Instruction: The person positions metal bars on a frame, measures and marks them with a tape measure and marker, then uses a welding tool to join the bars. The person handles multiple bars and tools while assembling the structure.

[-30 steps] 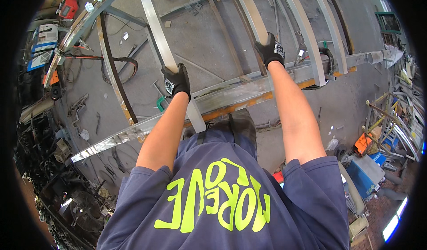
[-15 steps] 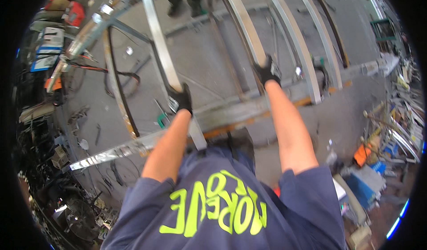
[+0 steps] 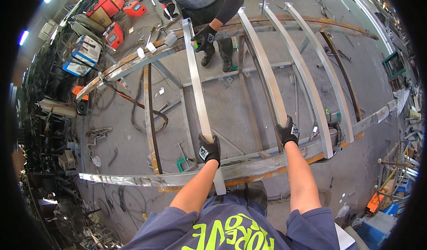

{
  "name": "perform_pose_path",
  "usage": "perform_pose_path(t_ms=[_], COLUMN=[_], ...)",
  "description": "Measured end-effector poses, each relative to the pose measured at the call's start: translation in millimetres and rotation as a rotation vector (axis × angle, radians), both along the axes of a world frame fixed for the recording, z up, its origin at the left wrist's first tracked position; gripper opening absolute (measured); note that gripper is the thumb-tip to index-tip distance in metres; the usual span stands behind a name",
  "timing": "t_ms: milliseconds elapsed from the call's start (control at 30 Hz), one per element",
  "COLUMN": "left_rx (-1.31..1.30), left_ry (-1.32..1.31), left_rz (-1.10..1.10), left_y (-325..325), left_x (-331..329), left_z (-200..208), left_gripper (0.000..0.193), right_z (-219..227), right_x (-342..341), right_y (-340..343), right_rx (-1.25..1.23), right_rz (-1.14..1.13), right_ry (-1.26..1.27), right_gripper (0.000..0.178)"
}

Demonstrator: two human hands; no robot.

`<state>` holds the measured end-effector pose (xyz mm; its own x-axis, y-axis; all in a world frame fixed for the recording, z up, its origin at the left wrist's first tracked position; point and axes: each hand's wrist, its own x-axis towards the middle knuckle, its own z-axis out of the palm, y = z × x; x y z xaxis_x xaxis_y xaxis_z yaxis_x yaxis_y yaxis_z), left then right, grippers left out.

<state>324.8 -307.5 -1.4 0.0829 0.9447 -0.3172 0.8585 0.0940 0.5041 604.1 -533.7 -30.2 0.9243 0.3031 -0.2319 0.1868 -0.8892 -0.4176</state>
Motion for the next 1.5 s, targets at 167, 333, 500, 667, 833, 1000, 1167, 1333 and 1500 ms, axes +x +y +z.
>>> perform_pose_path(t_ms=[167,333,500,667,833,1000,1167,1333,1500], left_rx=[-0.008,0.004,-0.021,0.028,0.021,-0.024,-0.019,-0.023,0.065], left_ry=[-0.011,-0.026,-0.010,-0.010,-0.007,-0.022,-0.010,-0.065,-0.233], left_rz=[0.012,-0.018,-0.024,-0.020,-0.018,0.000,0.011,-0.001,-0.033], left_y=[0,1,2,1,2,3,2,0,8], left_x=[-1,-4,-3,-3,-3,-4,-3,-5,-19], left_z=[3,-6,-4,-4,-4,-1,-1,-5,-36], left_gripper=[0.075,0.076,0.076,0.077,0.078,0.077,0.077,0.077,0.080], right_z=[14,16,10,1,10,21,22,20,18], right_x=[-3,-5,-3,-4,-4,-7,-6,-5,-1], right_y=[4,5,3,-1,5,9,8,3,6], right_rx=[0.021,0.019,0.022,0.058,0.005,0.011,0.007,0.012,0.024], right_rz=[0.000,-0.001,0.012,0.021,0.002,0.010,0.003,0.004,0.020], right_ry=[0.056,0.063,0.044,-0.012,0.038,0.052,0.073,0.079,0.071], right_gripper=[0.085,0.085,0.084,0.079,0.083,0.081,0.081,0.082,0.082])
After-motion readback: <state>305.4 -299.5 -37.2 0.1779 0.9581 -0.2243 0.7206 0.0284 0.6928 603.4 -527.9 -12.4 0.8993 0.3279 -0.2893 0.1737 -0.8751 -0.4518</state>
